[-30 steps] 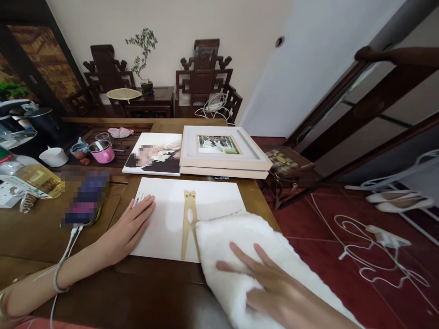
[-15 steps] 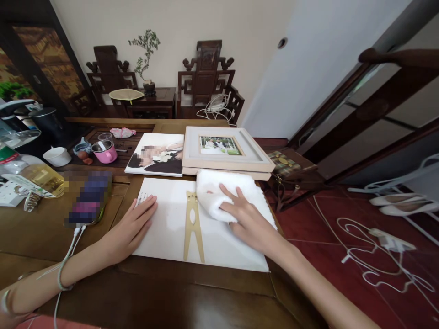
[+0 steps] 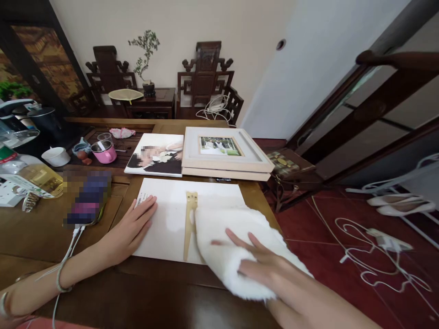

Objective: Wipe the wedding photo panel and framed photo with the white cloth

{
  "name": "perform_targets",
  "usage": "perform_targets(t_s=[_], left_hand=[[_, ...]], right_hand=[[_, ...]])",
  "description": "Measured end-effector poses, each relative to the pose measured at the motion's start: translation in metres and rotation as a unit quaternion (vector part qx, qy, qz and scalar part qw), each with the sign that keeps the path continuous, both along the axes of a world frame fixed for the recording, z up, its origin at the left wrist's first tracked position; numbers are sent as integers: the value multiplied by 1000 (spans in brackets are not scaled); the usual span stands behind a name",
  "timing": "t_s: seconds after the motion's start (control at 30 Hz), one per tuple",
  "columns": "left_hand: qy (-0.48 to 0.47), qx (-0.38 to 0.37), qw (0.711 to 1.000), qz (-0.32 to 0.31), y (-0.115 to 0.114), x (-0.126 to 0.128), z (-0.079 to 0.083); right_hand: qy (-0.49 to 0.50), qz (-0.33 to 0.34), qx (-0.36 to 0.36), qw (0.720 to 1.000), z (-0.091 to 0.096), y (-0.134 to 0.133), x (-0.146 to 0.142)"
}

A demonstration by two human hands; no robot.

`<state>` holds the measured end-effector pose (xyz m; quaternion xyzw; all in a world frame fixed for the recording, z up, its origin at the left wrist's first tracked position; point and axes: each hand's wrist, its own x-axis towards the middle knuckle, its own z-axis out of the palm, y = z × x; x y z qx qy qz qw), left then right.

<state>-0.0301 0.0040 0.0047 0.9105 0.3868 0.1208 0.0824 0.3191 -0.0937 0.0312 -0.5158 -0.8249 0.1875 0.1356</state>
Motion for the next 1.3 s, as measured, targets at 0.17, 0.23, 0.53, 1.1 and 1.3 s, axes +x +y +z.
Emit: perform_targets(t_s=[0.17,0.23,0.53,1.1,1.3], left_hand=[[-3,3,1000,-2,0,0,0],[-4,3,1000,-2,1,0,-1],[-5,10,1000,-2,1,-1,-2],[-19,8,1000,-3,0,-1,-3],[-20,6,1000,-3,1,-1,-4]], right_hand=[[-32,50,63,996,-2,66,-41],[-56,43,85,994,-5,86,-60],[-90,136,107,981,4,25,-98],[-103,97,88,986,0,99,-97],[-102,153,110,977,-4,43,-109]])
